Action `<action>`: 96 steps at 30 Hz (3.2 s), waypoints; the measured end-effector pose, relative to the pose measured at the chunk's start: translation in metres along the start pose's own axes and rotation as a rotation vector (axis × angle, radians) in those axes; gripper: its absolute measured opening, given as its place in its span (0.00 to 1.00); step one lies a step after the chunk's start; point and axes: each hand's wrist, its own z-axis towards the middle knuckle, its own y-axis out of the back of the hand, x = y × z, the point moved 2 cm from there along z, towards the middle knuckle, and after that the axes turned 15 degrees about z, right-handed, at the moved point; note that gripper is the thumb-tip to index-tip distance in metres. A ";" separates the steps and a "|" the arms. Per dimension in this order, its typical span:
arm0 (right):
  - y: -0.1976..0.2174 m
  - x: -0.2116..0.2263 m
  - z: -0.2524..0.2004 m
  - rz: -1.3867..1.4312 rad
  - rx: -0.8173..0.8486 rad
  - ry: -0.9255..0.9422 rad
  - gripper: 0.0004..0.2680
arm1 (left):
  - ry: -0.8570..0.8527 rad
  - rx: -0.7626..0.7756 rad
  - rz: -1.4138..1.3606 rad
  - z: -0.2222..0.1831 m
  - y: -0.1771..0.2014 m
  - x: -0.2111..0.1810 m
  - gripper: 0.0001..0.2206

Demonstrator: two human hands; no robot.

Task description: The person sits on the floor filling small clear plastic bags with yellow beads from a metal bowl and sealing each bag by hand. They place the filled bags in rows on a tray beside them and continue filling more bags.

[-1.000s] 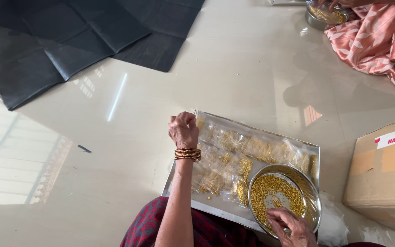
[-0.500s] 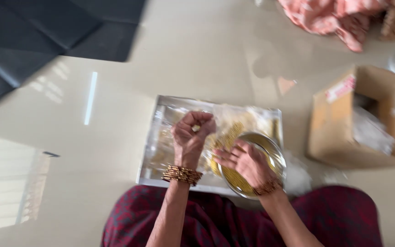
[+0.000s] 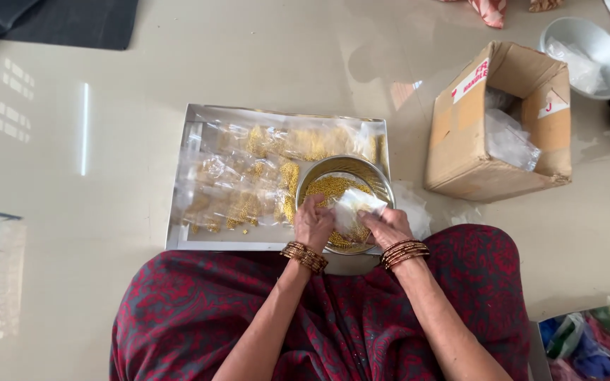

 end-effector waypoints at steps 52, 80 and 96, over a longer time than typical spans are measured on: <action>0.005 0.026 -0.002 0.129 -0.062 0.445 0.09 | -0.128 0.064 -0.143 0.023 -0.007 0.021 0.08; 0.060 0.014 0.012 0.375 -0.133 0.449 0.08 | -0.322 -0.245 0.103 0.020 0.061 -0.016 0.09; 0.014 0.012 0.010 0.453 0.282 -0.051 0.14 | -0.382 0.013 -0.162 0.010 0.045 -0.021 0.08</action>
